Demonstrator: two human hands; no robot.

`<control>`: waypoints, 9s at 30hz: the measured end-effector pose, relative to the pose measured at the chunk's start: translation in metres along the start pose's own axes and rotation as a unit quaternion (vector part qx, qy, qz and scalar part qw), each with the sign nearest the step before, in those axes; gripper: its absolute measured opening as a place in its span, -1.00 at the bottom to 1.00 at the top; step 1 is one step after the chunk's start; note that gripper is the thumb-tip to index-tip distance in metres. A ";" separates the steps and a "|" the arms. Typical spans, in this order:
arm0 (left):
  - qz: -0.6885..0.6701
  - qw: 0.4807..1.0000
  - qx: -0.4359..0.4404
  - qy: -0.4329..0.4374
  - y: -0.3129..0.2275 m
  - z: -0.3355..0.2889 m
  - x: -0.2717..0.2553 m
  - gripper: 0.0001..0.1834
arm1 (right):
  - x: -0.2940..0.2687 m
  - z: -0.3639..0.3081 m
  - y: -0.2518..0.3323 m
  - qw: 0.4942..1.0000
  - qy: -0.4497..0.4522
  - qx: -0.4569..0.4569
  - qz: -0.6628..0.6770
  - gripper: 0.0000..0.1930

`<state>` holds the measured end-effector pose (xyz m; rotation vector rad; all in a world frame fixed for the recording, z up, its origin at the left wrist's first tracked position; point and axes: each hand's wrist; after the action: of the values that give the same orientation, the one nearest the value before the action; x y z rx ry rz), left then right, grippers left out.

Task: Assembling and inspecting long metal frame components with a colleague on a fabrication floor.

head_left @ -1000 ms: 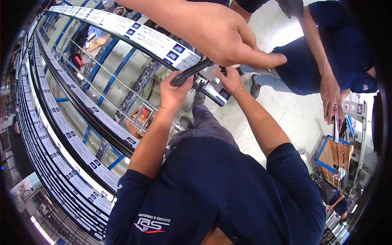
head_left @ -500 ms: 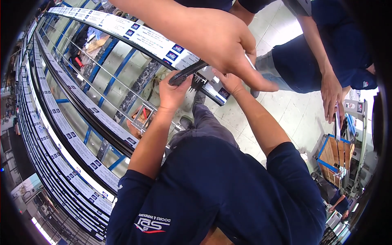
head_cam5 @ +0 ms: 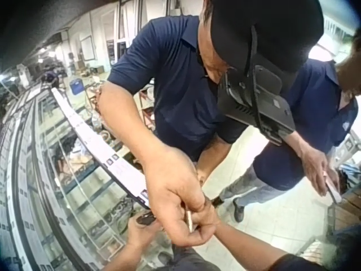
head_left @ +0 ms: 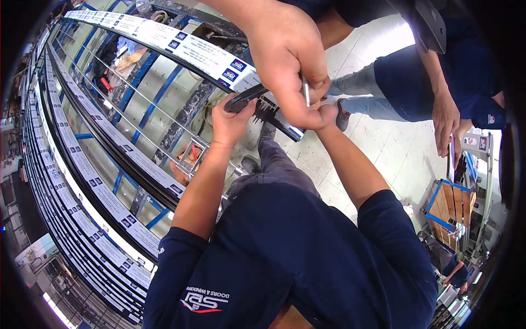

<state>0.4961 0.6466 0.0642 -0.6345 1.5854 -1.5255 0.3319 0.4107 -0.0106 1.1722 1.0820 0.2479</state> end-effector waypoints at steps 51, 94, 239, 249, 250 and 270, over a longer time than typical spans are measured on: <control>-0.024 0.999 0.024 -0.018 -0.003 -0.003 0.003 -0.79 | 0.007 0.006 -0.006 0.997 -0.066 -0.032 -0.007 -0.27; 0.433 0.891 0.140 0.002 0.015 -0.070 0.068 0.00 | -0.075 -0.142 -0.198 0.901 0.002 0.379 0.211 -0.38; 0.087 0.984 -0.153 0.041 0.004 0.033 -0.140 -0.61 | 0.034 -0.543 -0.135 0.856 -0.074 0.508 0.063 -0.39; -0.226 0.880 -0.387 0.156 0.039 0.272 0.034 0.00 | -0.018 -0.561 -0.099 0.832 -0.054 0.552 -0.013 -0.41; -0.211 0.883 -0.389 0.159 0.048 0.286 0.044 -0.01 | -0.023 -0.553 -0.081 0.849 -0.039 0.526 -0.042 -0.39; -0.090 0.910 -0.362 0.181 0.078 0.293 0.062 -0.47 | -0.066 -0.531 -0.086 0.854 -0.055 0.517 -0.006 -0.42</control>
<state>0.7197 0.4440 -0.0022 -0.9544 2.4774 -1.1899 -0.1498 0.6586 -0.0355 2.0976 1.1317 -0.4894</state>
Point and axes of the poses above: each hand's wrist, its own z-axis towards the middle knuckle, its own x-axis out of the palm, y = z × x, and after that the axes turned 4 degrees about -y, right-handed
